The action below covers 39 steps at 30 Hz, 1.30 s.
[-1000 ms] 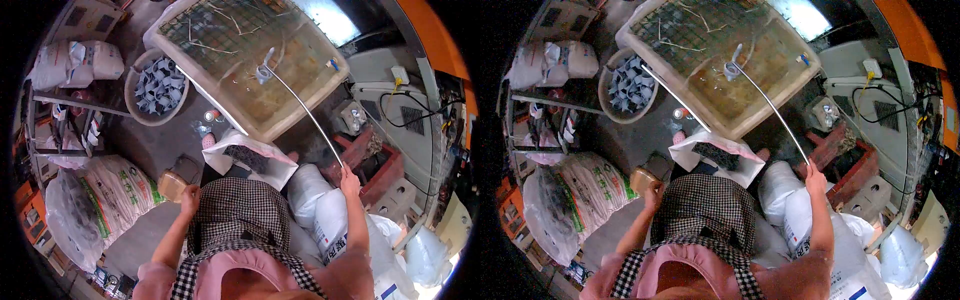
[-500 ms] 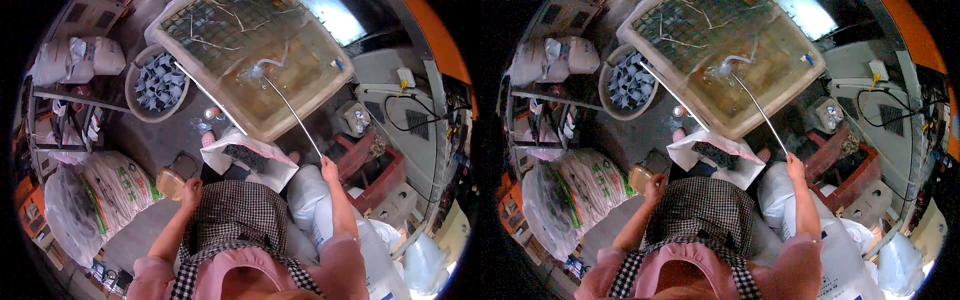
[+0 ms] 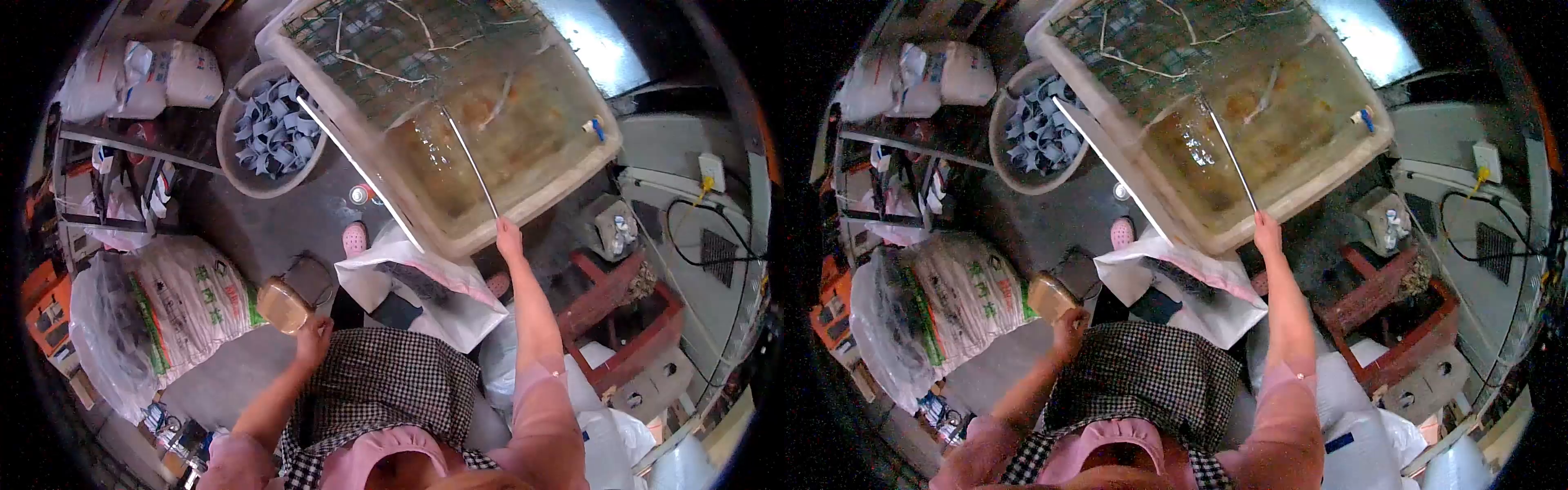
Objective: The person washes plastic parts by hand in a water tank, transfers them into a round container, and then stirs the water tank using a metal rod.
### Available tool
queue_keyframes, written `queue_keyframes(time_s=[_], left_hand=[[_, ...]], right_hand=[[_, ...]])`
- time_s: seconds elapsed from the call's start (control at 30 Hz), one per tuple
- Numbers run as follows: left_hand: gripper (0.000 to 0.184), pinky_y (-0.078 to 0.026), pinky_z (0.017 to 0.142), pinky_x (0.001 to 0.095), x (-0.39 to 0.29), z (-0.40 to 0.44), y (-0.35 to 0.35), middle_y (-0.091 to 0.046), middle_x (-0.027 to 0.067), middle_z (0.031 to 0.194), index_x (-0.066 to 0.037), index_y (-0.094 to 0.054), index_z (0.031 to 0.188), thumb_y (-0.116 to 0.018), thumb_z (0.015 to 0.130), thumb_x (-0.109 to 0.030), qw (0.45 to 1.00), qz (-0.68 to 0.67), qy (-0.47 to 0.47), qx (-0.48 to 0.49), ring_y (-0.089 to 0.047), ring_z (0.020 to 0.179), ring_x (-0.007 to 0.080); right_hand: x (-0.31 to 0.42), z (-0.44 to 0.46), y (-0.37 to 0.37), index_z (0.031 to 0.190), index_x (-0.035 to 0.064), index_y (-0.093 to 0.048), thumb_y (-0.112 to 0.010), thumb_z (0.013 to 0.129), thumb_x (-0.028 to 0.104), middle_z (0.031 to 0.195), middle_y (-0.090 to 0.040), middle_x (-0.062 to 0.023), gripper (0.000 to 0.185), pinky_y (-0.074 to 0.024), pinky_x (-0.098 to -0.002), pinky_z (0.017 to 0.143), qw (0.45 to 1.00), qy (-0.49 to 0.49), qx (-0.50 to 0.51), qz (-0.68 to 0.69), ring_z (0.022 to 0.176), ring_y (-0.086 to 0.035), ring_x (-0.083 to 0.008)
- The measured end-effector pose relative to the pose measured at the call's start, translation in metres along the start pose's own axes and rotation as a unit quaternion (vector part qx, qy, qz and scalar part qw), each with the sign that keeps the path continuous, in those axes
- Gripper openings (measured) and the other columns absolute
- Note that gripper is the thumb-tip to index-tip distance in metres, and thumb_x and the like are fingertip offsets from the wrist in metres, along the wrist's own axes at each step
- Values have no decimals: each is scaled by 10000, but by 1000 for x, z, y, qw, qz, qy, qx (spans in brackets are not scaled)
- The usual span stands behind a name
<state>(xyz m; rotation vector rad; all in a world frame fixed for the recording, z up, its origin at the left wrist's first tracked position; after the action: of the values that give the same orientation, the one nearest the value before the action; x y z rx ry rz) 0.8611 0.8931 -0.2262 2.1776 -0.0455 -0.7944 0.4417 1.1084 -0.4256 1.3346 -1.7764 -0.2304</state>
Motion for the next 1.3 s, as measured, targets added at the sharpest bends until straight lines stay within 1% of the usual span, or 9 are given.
queue_keyframes(time_s=[0.13,0.4,0.67,0.8,0.83,0.87,0.97,1.0,1.3], left_hand=[[85,-472,680,351,12,-2,-7,-605,145,786,4,-601,798,-621,746,-60,999,-11,44,20,-596,741,294],[70,-464,643,352,1,1,-5,-595,151,754,5,-600,786,-622,736,-38,1000,11,-19,-7,-593,716,296],[69,-468,648,348,-15,3,6,-599,143,760,-3,-603,783,-625,738,-51,999,-35,-21,-18,-592,716,289],[100,-464,629,378,-25,-3,7,-609,135,781,-51,-618,812,-601,770,-141,998,46,-33,-17,-595,717,288],[116,-467,642,382,-50,0,18,-614,144,805,-54,-621,834,-591,772,-147,993,39,95,54,-593,732,303],[136,-470,659,381,-13,-6,0,-616,151,820,-53,-624,851,-587,772,-157,1000,-7,-7,-1,-594,749,306],[161,-464,692,385,-42,-5,16,-605,154,856,-37,-609,869,-577,778,-165,998,1,56,43,-582,789,325],[173,-460,696,390,-54,-7,25,-600,159,856,-32,-606,870,-568,786,-178,997,-14,64,28,-579,795,330],[171,-455,729,389,-18,-15,35,-608,152,858,-38,-613,869,-580,783,-182,994,81,64,33,-580,830,315]], right_hand=[[26,53,-35,1035,22,-571,-435,891,313,936,-570,-248,352,-423,-423,756,993,100,-46,44,917,-540,-380],[63,93,-40,1092,122,-544,-395,896,298,1004,-571,-199,302,-420,-442,766,998,67,6,3,917,-525,-396],[9,-110,143,1078,188,-541,-362,891,410,776,-597,-233,341,-439,-507,666,959,-40,-95,-263,762,-562,-433],[-33,-185,199,974,86,-520,-349,904,384,796,-589,-242,351,-424,-519,673,944,-98,-59,-308,764,-555,-436],[-40,-197,202,930,85,-507,-360,906,350,771,-585,-242,304,-418,-525,641,942,-96,-64,-315,737,-557,-432],[-58,-199,200,920,90,-509,-367,908,331,735,-583,-235,280,-420,-521,614,938,-66,-78,-331,706,-559,-426],[-98,-192,183,980,98,-496,-358,912,355,716,-581,-231,300,-414,-519,587,941,55,-120,-311,665,-549,-430],[-85,-187,178,980,95,-481,-358,912,364,706,-576,-234,304,-409,-521,575,955,-20,-98,-279,662,-543,-437],[-89,-108,101,991,91,-454,-343,923,337,663,-556,-250,278,-388,-533,556,981,21,-97,-167,647,-529,-452]])
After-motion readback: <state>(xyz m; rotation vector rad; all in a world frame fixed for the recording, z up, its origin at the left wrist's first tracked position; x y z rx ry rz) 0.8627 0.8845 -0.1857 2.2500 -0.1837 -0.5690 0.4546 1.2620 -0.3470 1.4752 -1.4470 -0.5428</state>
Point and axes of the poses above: each hand's wrist, its own z-axis towards the middle knuckle, its own y-axis out of the back of the hand, x = y × z, the point moved 3 cm from there along z, towards the middle knuckle
